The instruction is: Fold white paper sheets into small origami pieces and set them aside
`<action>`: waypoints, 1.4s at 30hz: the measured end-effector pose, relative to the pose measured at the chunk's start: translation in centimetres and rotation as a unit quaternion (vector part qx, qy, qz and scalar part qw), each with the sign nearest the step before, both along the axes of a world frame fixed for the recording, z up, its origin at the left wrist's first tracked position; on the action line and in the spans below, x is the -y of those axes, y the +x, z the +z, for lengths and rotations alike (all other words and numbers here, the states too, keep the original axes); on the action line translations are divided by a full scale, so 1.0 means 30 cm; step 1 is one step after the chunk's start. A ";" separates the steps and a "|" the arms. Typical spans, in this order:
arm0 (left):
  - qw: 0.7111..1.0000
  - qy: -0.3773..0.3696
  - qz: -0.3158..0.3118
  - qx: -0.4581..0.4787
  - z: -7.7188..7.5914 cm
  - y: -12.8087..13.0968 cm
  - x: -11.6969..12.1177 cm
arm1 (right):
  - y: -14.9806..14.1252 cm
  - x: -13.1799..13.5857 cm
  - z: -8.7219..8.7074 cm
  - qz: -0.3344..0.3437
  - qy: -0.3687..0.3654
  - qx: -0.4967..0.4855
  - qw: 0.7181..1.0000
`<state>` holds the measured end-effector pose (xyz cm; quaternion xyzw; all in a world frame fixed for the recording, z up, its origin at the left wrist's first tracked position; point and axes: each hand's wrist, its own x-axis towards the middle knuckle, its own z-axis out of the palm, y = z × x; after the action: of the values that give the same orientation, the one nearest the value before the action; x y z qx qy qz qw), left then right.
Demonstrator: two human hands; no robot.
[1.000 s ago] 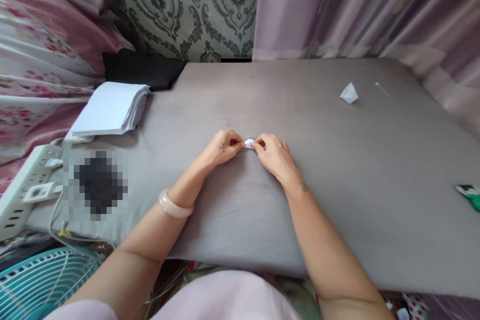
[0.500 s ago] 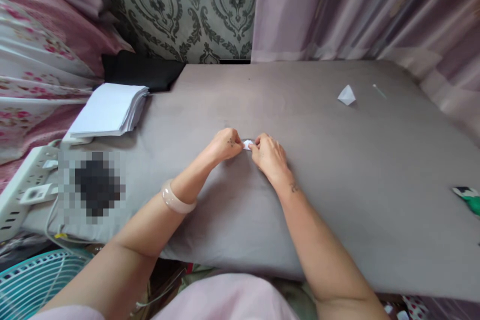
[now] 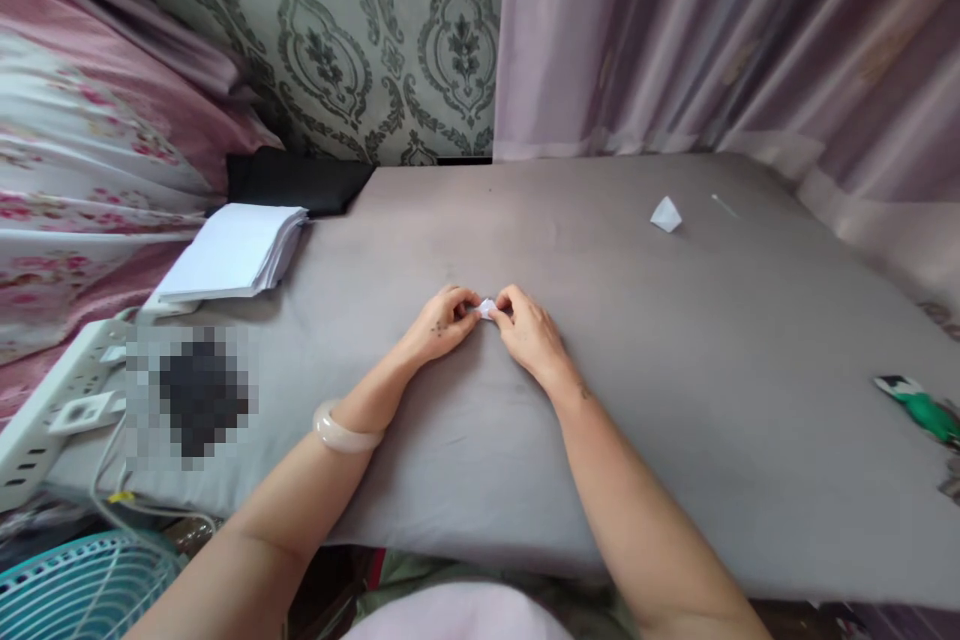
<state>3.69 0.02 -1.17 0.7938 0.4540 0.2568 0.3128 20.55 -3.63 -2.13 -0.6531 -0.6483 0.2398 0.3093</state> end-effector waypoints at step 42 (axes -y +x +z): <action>0.870 -0.266 0.071 0.408 0.038 0.009 0.011 | -0.015 0.021 0.102 0.010 -0.018 -0.324 0.946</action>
<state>3.96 -0.29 -0.04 0.4702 0.3922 0.4490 0.6507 20.11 -4.27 0.92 -0.5394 -0.5152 0.4531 0.4882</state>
